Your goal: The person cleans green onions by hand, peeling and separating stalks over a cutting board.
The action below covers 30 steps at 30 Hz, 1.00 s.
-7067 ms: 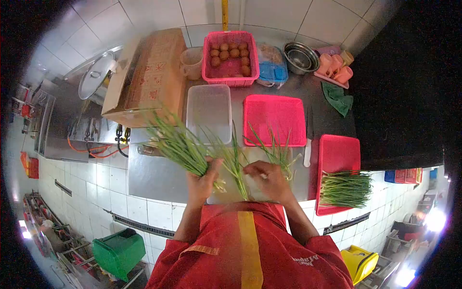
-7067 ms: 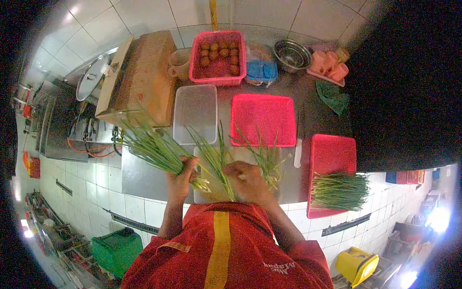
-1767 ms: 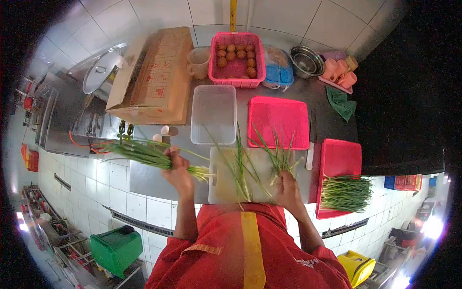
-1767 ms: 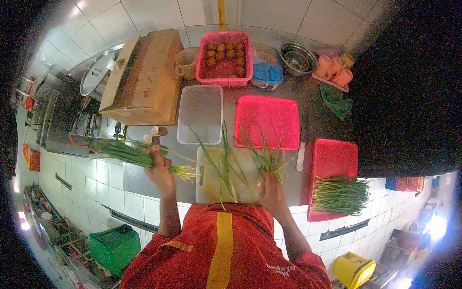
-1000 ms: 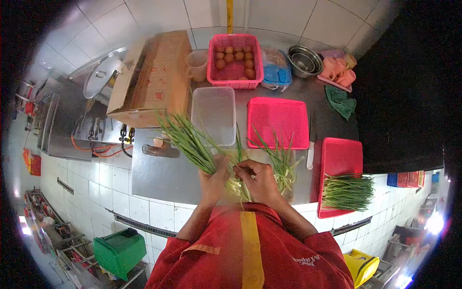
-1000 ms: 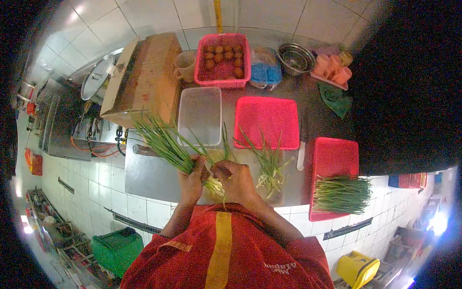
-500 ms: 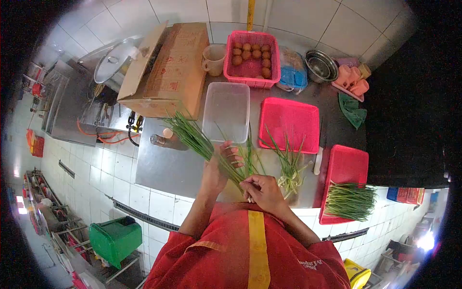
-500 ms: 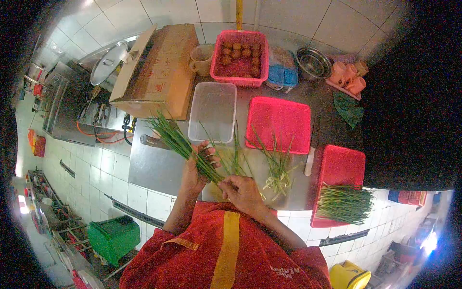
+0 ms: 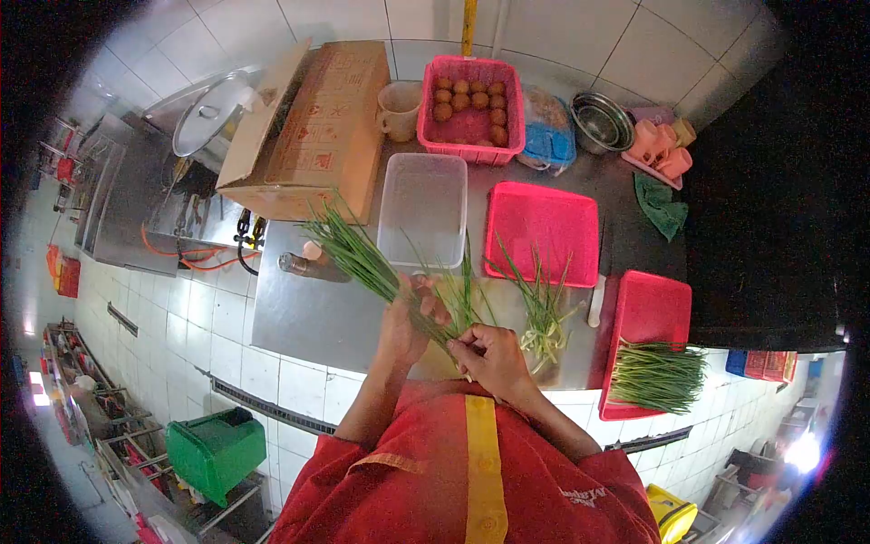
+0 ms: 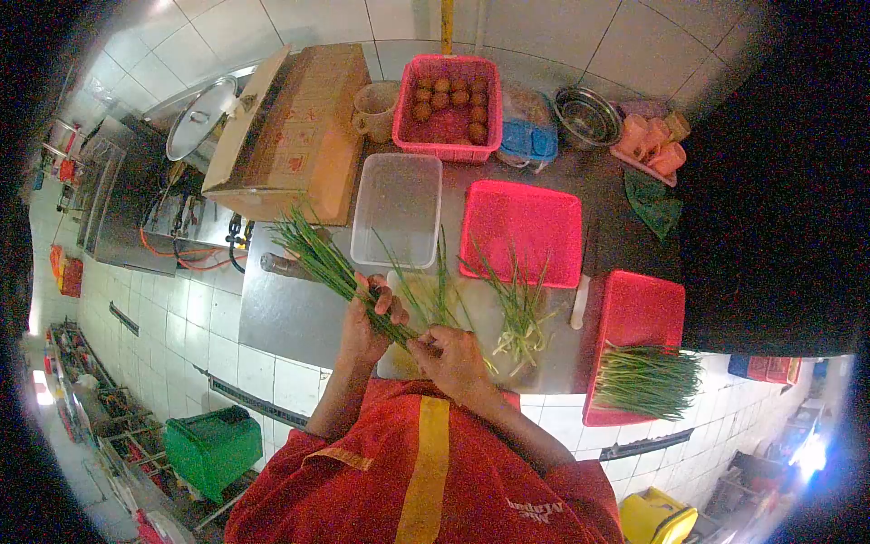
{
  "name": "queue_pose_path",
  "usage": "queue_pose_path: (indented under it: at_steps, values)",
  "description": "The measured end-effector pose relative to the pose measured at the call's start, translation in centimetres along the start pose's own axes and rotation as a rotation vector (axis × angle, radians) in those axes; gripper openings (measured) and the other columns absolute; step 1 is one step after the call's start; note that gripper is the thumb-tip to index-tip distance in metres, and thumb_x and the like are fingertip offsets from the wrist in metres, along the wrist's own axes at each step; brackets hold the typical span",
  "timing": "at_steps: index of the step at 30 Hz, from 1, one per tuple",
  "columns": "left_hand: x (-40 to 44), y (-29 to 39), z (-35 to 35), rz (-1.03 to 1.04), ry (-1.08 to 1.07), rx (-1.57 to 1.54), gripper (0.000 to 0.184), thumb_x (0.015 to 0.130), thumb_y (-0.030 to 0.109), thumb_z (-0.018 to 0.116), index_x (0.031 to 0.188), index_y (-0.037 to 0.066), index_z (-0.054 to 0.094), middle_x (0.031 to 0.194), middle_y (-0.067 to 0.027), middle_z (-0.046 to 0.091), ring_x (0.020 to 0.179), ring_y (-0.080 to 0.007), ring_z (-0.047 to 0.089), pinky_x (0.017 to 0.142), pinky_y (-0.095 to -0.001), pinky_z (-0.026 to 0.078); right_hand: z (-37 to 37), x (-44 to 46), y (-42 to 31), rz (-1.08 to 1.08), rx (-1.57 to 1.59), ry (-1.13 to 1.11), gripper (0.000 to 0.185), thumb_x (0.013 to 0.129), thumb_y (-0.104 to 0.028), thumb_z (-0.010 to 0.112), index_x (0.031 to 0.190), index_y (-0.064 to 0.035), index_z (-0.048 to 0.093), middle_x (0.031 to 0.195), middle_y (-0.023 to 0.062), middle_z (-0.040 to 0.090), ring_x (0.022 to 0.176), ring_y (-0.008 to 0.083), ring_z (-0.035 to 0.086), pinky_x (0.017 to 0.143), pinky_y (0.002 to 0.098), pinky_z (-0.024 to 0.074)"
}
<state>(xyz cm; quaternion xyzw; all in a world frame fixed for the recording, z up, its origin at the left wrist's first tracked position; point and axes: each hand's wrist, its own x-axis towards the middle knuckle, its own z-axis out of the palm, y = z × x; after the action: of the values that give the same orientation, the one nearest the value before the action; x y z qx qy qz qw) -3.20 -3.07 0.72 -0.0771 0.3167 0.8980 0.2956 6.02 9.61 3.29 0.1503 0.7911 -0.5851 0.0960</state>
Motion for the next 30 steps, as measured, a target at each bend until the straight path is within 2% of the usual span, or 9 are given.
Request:
queue_pose_path:
  at_steps: [5, 8, 11, 13, 14, 16, 24, 26, 30]
  values:
    - [-0.2, 0.3, -0.2, 0.008, 0.025, 0.045, 0.042, 0.092, 0.053, 0.040, 0.081, 0.014, 0.051, 0.055, 0.0047, 0.034, 0.047, -0.0110, 0.034, 0.053, -0.0281, 0.034, -0.3, 0.0, -0.7, -0.003, -0.010, -0.018, 0.024, 0.083, -0.022, 0.064, 0.073, 0.0007, 0.062, 0.059, 0.0099, 0.062, 0.053, 0.0176, 0.062, 0.053, 0.0323, 0.0486]
    - [-0.2, 0.8, -0.5, -0.019, -0.032, -0.031, 0.044, 0.091, 0.055, 0.040, 0.074, 0.014, 0.046, 0.055, 0.0061, 0.031, 0.044, -0.0090, 0.026, 0.048, -0.0251, 0.028, -0.3, 0.0, -0.3, -0.100, -0.080, -0.017, 0.019, 0.086, -0.013, 0.061, 0.076, 0.0026, 0.062, 0.059, 0.0050, 0.061, 0.050, 0.0068, 0.055, 0.044, 0.0241, 0.0415]
    - [-0.3, 1.8, -0.9, 0.065, -0.023, -0.218, 0.045, 0.090, 0.056, 0.042, 0.072, 0.015, 0.043, 0.055, 0.0071, 0.029, 0.044, -0.0076, 0.024, 0.045, -0.0235, 0.024, -1.2, 0.9, 1.8, -0.200, -0.086, 0.079, 0.017, 0.086, -0.014, 0.061, 0.081, 0.0014, 0.064, 0.060, 0.0053, 0.062, 0.050, 0.0070, 0.055, 0.044, 0.0245, 0.0419]
    - [-0.1, 2.9, -2.3, 0.174, 0.083, -0.286, 0.036, 0.091, 0.042, 0.053, 0.068, 0.016, 0.042, 0.054, 0.0067, 0.026, 0.045, -0.0074, 0.023, 0.045, -0.0240, 0.022, -1.9, 2.1, 3.7, -0.206, -0.154, 0.352, 0.015, 0.085, -0.013, 0.061, 0.083, 0.0009, 0.066, 0.062, 0.0059, 0.063, 0.052, 0.0081, 0.056, 0.047, 0.0253, 0.0438]
    - [-0.2, 3.6, -2.6, 0.169, 0.082, -0.287, 0.036, 0.091, 0.042, 0.053, 0.068, 0.016, 0.042, 0.054, 0.0067, 0.026, 0.045, -0.0074, 0.023, 0.045, -0.0240, 0.022, -2.5, 2.5, 3.7, -0.106, -0.162, 0.347, 0.015, 0.079, -0.016, 0.064, 0.083, -0.0025, 0.067, 0.075, 0.0173, 0.066, 0.063, 0.0260, 0.065, 0.060, 0.0331, 0.0500]
    - [-0.4, 4.9, -2.9, 0.272, 0.105, 0.065, 0.034, 0.091, 0.036, 0.055, 0.067, 0.016, 0.041, 0.054, 0.0067, 0.026, 0.044, -0.0060, 0.023, 0.044, -0.0227, 0.024, -2.1, 3.2, 6.6, -0.053, -0.247, 0.288, 0.015, 0.079, -0.017, 0.064, 0.083, -0.0023, 0.066, 0.076, 0.0178, 0.065, 0.064, 0.0272, 0.065, 0.061, 0.0338, 0.0500]
    - [-0.9, 5.6, -3.1, 0.282, 0.166, 0.108, 0.031, 0.093, 0.030, 0.052, 0.069, 0.016, 0.038, 0.054, 0.0062, 0.025, 0.043, -0.0060, 0.024, 0.043, -0.0244, 0.027, 1.6, 4.3, 14.1, -0.017, -0.383, 0.236, 0.012, 0.073, -0.015, 0.064, 0.073, -0.0038, 0.061, 0.070, 0.0151, 0.060, 0.067, 0.0318, 0.061, 0.062, 0.0398, 0.0479]
    - [-0.8, 5.2, -3.3, 0.249, 0.166, 0.104, 0.030, 0.093, 0.028, 0.052, 0.069, 0.016, 0.039, 0.054, 0.0062, 0.025, 0.043, -0.0062, 0.024, 0.044, -0.0245, 0.027, 1.1, 4.3, 15.5, -0.236, -0.780, 0.306, 0.011, 0.073, -0.014, 0.063, 0.076, -0.0044, 0.059, 0.071, 0.0150, 0.059, 0.068, 0.0327, 0.061, 0.064, 0.0417, 0.0474]
    - [-0.6, 4.7, -3.3, 0.225, 0.160, 0.139, 0.027, 0.092, 0.026, 0.053, 0.071, 0.015, 0.040, 0.053, 0.0061, 0.026, 0.042, -0.0067, 0.025, 0.044, -0.0243, 0.027, -0.4, 4.3, 16.7, -0.286, -0.685, 0.240, 0.014, 0.072, -0.013, 0.064, 0.082, -0.0041, 0.059, 0.075, 0.0163, 0.061, 0.065, 0.0345, 0.060, 0.062, 0.0408, 0.0477]
